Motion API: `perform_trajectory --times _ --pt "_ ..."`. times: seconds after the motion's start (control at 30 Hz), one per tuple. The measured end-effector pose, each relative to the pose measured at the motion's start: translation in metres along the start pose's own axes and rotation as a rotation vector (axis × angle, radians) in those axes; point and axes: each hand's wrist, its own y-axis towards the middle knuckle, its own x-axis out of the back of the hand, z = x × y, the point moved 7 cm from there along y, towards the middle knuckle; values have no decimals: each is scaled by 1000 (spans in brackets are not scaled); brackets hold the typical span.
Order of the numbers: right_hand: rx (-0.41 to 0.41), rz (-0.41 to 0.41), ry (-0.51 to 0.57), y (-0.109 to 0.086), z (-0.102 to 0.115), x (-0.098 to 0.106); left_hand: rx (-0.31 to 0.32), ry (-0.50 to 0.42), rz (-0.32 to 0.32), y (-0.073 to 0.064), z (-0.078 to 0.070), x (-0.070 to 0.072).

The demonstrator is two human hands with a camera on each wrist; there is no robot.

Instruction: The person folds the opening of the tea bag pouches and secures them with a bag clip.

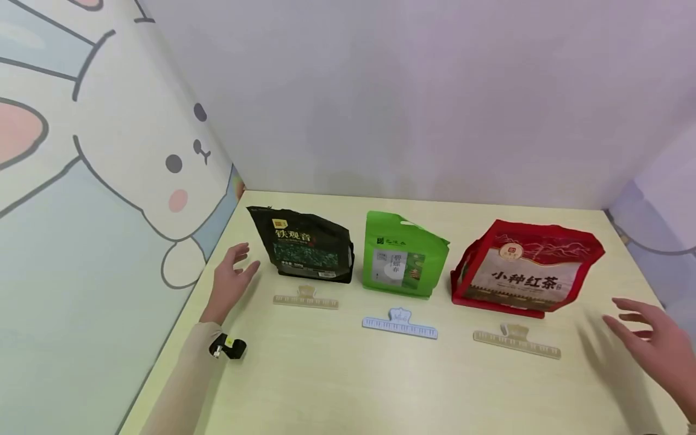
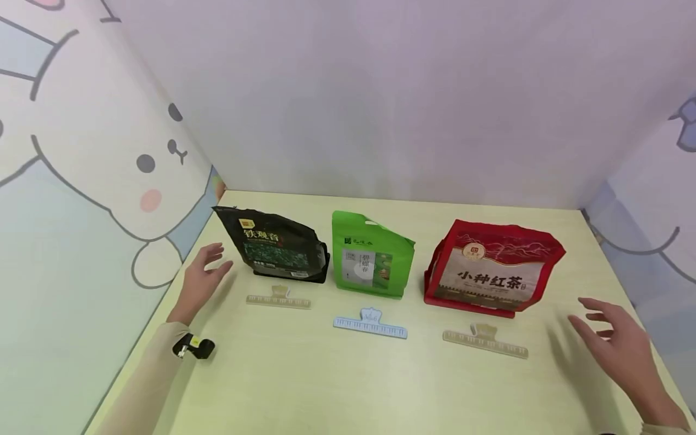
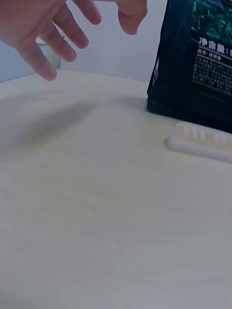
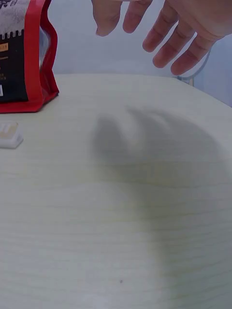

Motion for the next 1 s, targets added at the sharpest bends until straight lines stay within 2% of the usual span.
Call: perform_trajectory --times 0.13,0.27,0.33,0.4,0.5,0.57,0.63,0.8,1.0 --pt "-19 16 42 -2 7 1 27 -54 -18 -1 0 3" --pt "-41 27 28 -3 16 1 44 -116 -16 -1 -3 5" --pt "-53 23 20 -3 20 0 48 -166 -13 -1 -5 6" --pt "-58 16 26 -3 24 0 55 -225 -7 -2 -14 8" --pt "-54 1 55 -3 32 1 61 -296 -6 -1 -15 10" --pt "-52 -4 69 -4 37 2 58 -320 -6 0 -17 11" --pt "-52 -7 77 -5 42 3 44 -351 -13 3 -12 11" --pt "-45 -39 130 -3 56 8 17 -433 -15 6 -19 13" --pt "-60 -43 175 1 75 12 -6 -474 9 8 -29 14"
